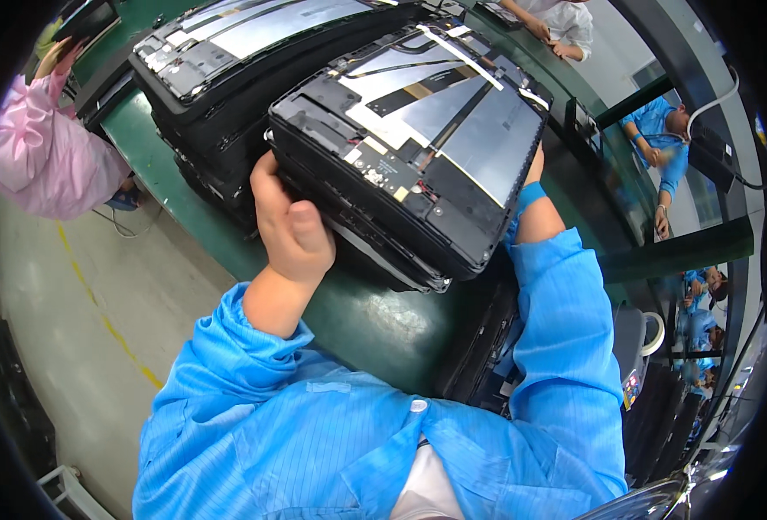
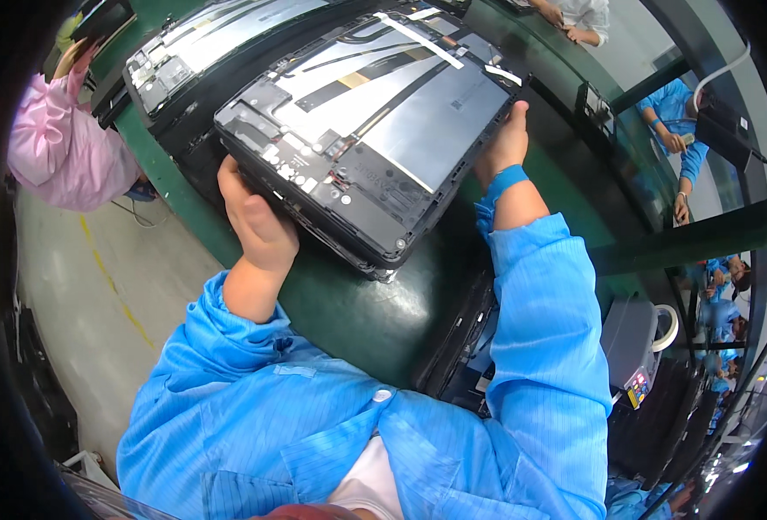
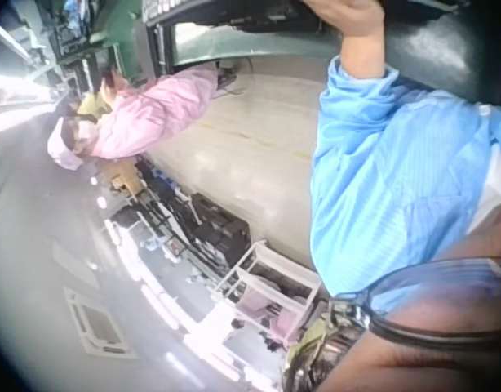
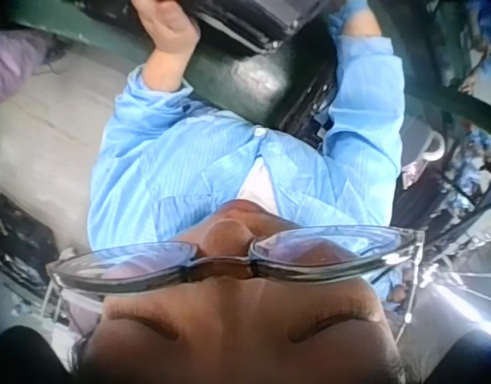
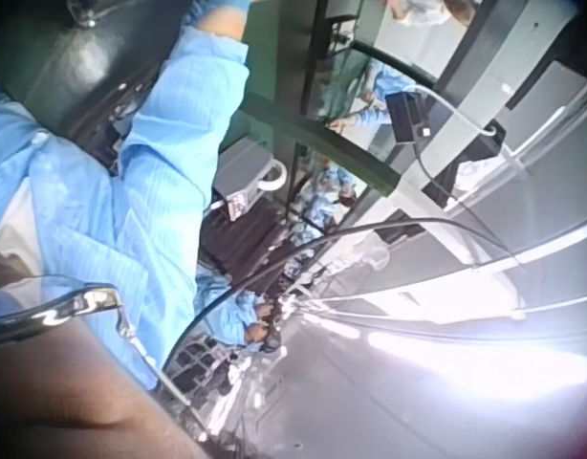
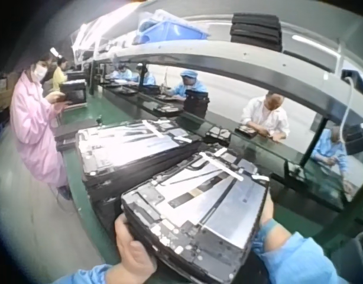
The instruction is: The person is assembling electronic devices, likely hard drives, on a factory assembly line. They repeatedly apply small white adhesive strips to the internal components of the devices, then stack the finished units on a pile to their left.
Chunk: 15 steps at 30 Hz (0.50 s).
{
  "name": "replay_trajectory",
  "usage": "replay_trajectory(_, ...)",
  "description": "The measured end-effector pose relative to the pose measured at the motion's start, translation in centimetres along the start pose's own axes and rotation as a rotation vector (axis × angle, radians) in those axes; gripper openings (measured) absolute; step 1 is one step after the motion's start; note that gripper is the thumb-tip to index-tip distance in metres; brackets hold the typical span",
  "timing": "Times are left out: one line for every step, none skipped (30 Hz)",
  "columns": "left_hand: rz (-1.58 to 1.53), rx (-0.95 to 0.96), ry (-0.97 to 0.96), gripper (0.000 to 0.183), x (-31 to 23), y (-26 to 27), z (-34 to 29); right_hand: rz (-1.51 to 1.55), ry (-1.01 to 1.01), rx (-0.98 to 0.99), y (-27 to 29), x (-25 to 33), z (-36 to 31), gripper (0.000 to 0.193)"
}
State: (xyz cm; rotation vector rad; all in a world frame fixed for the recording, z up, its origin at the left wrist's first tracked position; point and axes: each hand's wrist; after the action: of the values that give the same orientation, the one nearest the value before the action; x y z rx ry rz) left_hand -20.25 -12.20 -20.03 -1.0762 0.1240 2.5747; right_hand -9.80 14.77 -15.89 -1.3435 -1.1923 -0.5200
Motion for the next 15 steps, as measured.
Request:
replay_trajectory(-0.039,-0.018,0.027,0.074,0.2,-0.1,-0.2,-0.004,-0.005,-0.008,-0.4,-0.3,-0.6,0.059)
replay_trajectory(0.021,-0.063,-0.004,0.069,0.3,-0.5,-0.2,-0.009,-0.010,-0.016,-0.9,-0.5,-1.1,0.058)
replay_trajectory(0.081,-0.108,-0.035,0.065,0.3,-1.2,-0.3,-0.013,-0.016,-0.023,-1.2,-0.7,-1.6,0.058)
replay_trajectory(0.103,-0.075,-0.046,0.059,0.3,-1.0,-0.4,-0.026,0.008,-0.020,-1.1,-0.8,-1.6,0.058)
replay_trajectory(0.125,-0.043,-0.060,0.053,0.4,-0.7,-0.4,-0.039,0.032,-0.016,-1.1,-0.9,-1.7,0.057)
replay_trajectory(0.148,-0.036,-0.043,0.053,0.2,-0.5,-0.4,-0.051,0.052,-0.014,-1.0,-1.0,-1.8,0.057)
replay_trajectory(0.168,-0.031,-0.027,0.053,0.2,-0.6,-0.3,-0.067,0.096,-0.025,-0.7,-1.3,-1.4,0.056)
replay_trajectory(0.188,-0.026,-0.011,0.055,0.2,-0.7,-0.3,-0.083,0.140,-0.037,-0.5,-1.5,-1.1,0.056)
replay_trajectory(0.167,-0.023,-0.025,0.055,0.0,-0.8,-0.1,-0.088,0.163,-0.051,-0.4,-1.6,-0.9,0.056)
replay_trajectory(0.133,-0.034,-0.059,0.054,0.7,-0.7,-0.2,-0.093,0.184,-0.063,-0.5,-1.6,-1.0,0.056)
replay_trajectory(0.099,-0.045,-0.093,0.055,1.2,-0.7,-0.2,-0.088,0.185,-0.077,-0.8,-1.5,-1.2,0.056)
replay_trajectory(0.096,-0.052,-0.072,0.056,1.2,-0.6,-0.5,-0.050,0.145,-0.096,-1.0,-1.3,-1.6,0.055)
replay_trajectory(0.090,-0.058,-0.056,0.057,1.2,-0.7,-0.4,-0.007,0.111,-0.115,-1.5,-0.9,-2.1,0.055)
replay_trajectory(0.096,-0.062,-0.036,0.058,1.1,-0.6,-0.5,-0.050,0.065,-0.152,-2.1,-0.4,-3.2,0.058)
replay_trajectory(0.100,-0.065,-0.017,0.059,0.9,-0.5,-0.7,-0.057,0.052,-0.135,-1.3,-1.2,-2.1,0.062)
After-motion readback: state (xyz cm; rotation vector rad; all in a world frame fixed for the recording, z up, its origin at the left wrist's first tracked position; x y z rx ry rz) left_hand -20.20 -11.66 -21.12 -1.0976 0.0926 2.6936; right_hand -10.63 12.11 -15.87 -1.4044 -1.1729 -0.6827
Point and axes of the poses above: each hand's wrist, its own z-axis towards the middle knuckle, its own y-axis out of the back of the hand, x = y × z, and after that the axes turned 1 degree about -x, right-handed
